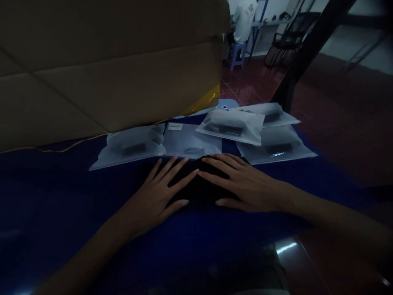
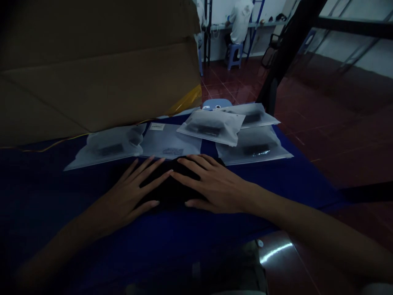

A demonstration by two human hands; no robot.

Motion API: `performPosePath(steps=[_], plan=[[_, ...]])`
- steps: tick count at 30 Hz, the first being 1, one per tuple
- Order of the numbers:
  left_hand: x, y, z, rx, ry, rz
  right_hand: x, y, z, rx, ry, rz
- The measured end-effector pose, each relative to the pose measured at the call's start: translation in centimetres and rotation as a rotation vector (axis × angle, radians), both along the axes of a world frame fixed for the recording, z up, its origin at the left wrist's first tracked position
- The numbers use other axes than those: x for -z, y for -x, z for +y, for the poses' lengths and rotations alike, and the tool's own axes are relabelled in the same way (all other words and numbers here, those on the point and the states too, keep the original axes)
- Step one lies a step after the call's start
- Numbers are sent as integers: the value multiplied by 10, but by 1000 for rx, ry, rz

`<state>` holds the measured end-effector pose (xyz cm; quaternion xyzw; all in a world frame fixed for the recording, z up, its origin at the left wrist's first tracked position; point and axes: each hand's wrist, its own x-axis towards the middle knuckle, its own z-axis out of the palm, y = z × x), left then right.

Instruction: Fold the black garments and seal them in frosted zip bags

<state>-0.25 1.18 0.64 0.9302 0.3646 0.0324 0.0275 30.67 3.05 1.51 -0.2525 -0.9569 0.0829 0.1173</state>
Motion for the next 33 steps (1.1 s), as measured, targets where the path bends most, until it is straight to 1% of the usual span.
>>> performPosePath(steps=[3,6,12,14,17,20,24,27,31,33], plan=[[1,5,2,-28,89,11,3,-2,0,-12,66,-77],[-2,11,2,-41,134,8,6,-7,6,-2,97,-80],[-4,20,3,-75,149,9,4,-15,19,32,95,-85],[-5,22,5,-61,146,7,2,-16,22,89,92,-44],[-8,24,9,-48,140,-17,0,-18,25,209,-3,-41],[-10,27,14,-54,109,-46,2,-20,28,283,-107,-89],[-11,29,18,28,108,-46,3,-23,33,352,-141,-123],[-11,28,20,48,108,-56,2,-25,35,334,-95,-125],[-8,27,20,36,107,-52,-2,-24,35,273,-10,-120],[-6,26,20,27,118,-54,-4,-22,33,275,4,-111]])
